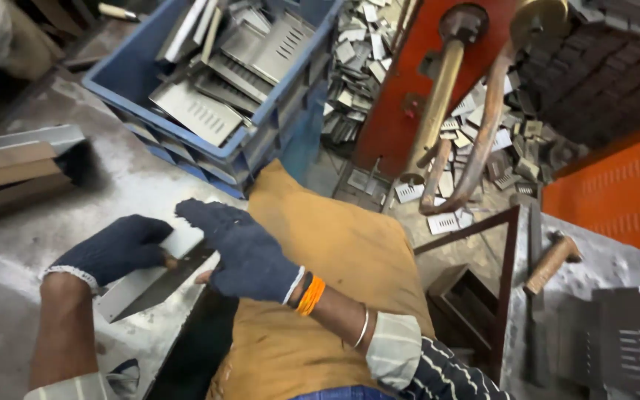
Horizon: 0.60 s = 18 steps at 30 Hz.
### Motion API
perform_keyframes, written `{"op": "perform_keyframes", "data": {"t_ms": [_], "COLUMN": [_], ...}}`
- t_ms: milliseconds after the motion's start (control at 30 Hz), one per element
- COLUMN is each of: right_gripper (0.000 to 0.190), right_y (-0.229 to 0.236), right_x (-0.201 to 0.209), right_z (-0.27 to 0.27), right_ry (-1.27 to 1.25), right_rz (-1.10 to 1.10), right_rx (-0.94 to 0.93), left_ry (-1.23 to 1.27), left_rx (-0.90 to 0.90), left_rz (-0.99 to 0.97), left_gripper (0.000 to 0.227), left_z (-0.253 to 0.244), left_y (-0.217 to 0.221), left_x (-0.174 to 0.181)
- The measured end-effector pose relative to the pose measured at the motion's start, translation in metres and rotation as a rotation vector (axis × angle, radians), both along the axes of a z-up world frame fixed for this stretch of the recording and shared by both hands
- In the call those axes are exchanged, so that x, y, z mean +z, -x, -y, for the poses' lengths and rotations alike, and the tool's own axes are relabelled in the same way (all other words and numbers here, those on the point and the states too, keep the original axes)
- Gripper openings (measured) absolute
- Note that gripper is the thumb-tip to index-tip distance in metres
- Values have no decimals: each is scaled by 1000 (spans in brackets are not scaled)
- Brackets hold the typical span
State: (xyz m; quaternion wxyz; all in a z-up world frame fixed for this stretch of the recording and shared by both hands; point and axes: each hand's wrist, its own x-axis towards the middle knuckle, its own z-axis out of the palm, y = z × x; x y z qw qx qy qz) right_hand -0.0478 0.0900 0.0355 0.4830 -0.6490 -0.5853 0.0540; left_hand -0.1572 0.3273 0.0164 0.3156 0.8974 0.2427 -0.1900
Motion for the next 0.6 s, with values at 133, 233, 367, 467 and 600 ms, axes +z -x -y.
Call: {"op": "perform_keyframes", "data": {"t_ms": [133,233,367,467,600], "right_gripper": [95,82,54,42,38], "right_y": [-1,-12,-27,-36,-46], "right_x": [10,30,15,13,12], "right_z": [-8,7,43,68,89], "right_ry": [-21,239,198,137,142], "right_rz": [240,160,-97,-288,-437], "right_rx": [-111,-251,-511,-706,-949], "left_ry": [98,-163,-267,-415,-395], "left_rx": [-311,-334,-195,-117,-249], "left_rz": [356,166,886,1082,954], "left_gripper": [52,44,40,24,30], "left_z": [26,72,69,36,-19], "left_y": [-26,-43,-66,-104,-185], "left_x": [39,109,150,130,31]}}
